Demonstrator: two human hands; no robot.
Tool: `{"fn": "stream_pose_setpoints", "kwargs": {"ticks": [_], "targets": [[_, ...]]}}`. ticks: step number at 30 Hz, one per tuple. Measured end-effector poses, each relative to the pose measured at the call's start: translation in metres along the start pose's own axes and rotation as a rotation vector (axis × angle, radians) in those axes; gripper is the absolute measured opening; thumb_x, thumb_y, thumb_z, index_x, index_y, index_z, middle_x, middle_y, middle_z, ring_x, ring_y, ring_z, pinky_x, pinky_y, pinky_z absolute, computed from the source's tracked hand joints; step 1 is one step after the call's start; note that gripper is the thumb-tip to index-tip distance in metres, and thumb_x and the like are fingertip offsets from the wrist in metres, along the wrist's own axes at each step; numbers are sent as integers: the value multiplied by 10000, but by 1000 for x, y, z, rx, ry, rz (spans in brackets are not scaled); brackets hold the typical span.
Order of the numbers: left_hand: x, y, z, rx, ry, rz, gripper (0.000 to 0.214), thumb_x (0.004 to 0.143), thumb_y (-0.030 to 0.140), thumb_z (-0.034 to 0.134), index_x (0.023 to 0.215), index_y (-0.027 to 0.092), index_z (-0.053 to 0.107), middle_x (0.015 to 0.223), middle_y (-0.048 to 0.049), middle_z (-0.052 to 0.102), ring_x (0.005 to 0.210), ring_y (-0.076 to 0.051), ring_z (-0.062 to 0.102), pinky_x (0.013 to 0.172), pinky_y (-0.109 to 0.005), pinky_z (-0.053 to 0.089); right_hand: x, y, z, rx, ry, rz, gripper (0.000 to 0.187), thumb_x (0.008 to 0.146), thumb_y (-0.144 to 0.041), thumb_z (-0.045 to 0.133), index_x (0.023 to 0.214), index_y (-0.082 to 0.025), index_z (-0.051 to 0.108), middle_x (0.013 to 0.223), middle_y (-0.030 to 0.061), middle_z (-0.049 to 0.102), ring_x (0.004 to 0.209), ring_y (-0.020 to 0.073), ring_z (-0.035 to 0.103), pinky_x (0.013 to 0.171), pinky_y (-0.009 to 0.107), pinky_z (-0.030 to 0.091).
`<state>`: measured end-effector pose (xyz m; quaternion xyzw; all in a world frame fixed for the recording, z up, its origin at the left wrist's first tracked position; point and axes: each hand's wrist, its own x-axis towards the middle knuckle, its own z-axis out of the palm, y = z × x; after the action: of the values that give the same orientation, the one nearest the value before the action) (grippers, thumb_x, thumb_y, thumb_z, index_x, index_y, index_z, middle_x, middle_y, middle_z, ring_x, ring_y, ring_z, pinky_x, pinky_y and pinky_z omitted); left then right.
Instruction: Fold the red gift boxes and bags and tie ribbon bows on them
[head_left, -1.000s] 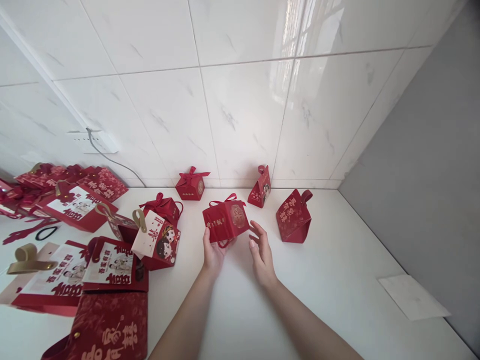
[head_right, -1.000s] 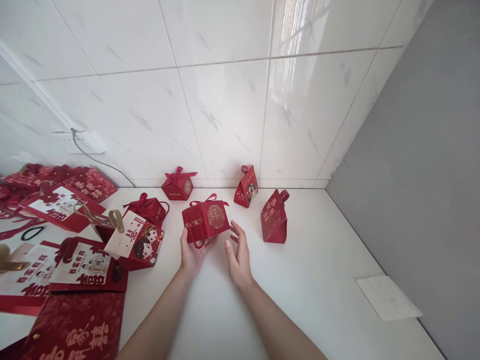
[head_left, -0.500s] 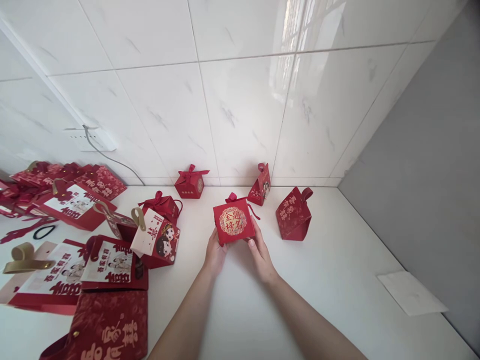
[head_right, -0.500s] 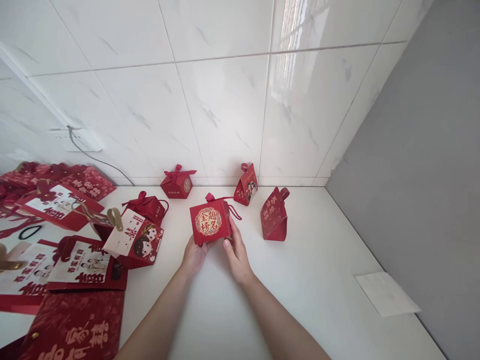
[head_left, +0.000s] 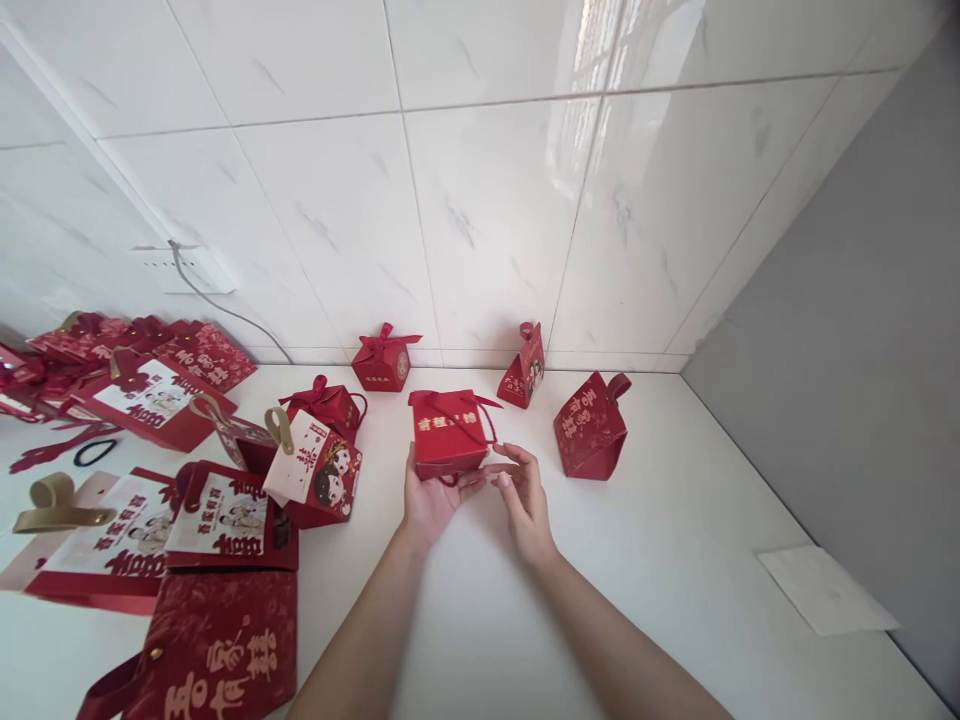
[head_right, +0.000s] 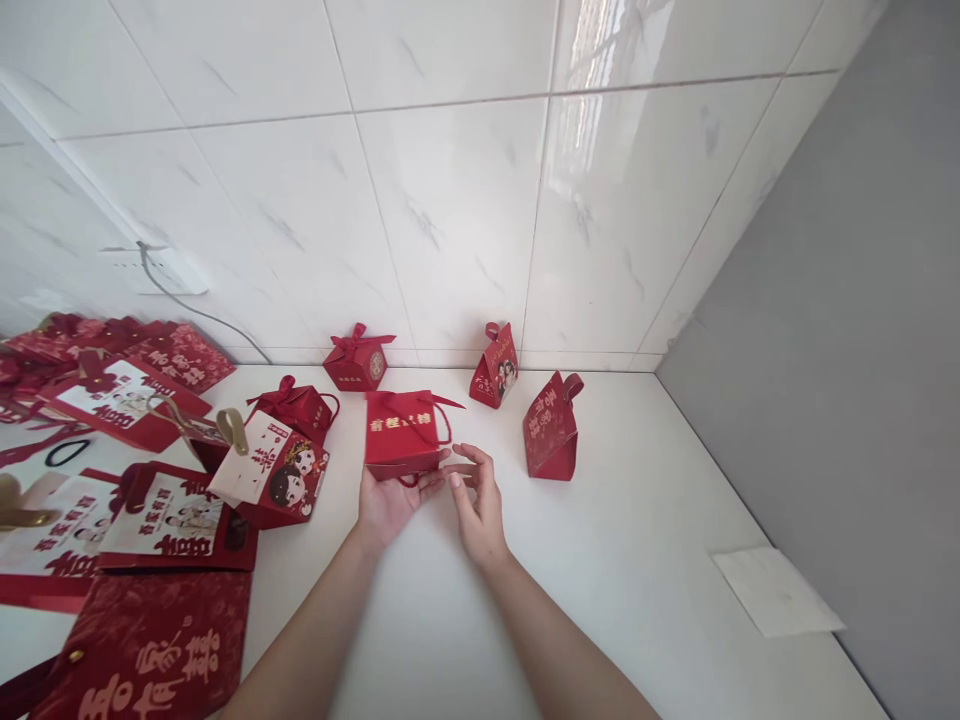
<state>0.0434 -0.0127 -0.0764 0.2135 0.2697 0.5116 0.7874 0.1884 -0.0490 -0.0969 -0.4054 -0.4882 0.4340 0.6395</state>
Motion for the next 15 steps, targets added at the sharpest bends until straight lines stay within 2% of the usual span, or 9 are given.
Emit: {"fn": "stream_pose_setpoints", "kwargs": {"ticks": [6,12,15], "targets": [[-3,2,-2,-79,4,-43,592,849,537,407,1148,71,615,1126,-220,654,909,-297,647,859,-442,485,8,7,-4,15,114,205,308,921,-424,496,1169,-247,457,1169,75,559,829,175,628,760,360,487],[-5,3,1,-181,-17,-71,614,813,549,424,1130,59,616,1050,-225,653,886,-294,630,833,-448,484,10,9,-6,40,129,232,306,893,-423,531,1132,-240,474,1066,50,575,774,156,610,738,336,478],[-4,3,-1,-186,-54,-78,629,813,552,410,1151,58,605,1097,-227,636,923,-299,622,858,-446,473,10,9,-6,38,122,237,302,891,-414,536,1130,-240,477,1032,42,580,770,156,608,739,334,476]]}}
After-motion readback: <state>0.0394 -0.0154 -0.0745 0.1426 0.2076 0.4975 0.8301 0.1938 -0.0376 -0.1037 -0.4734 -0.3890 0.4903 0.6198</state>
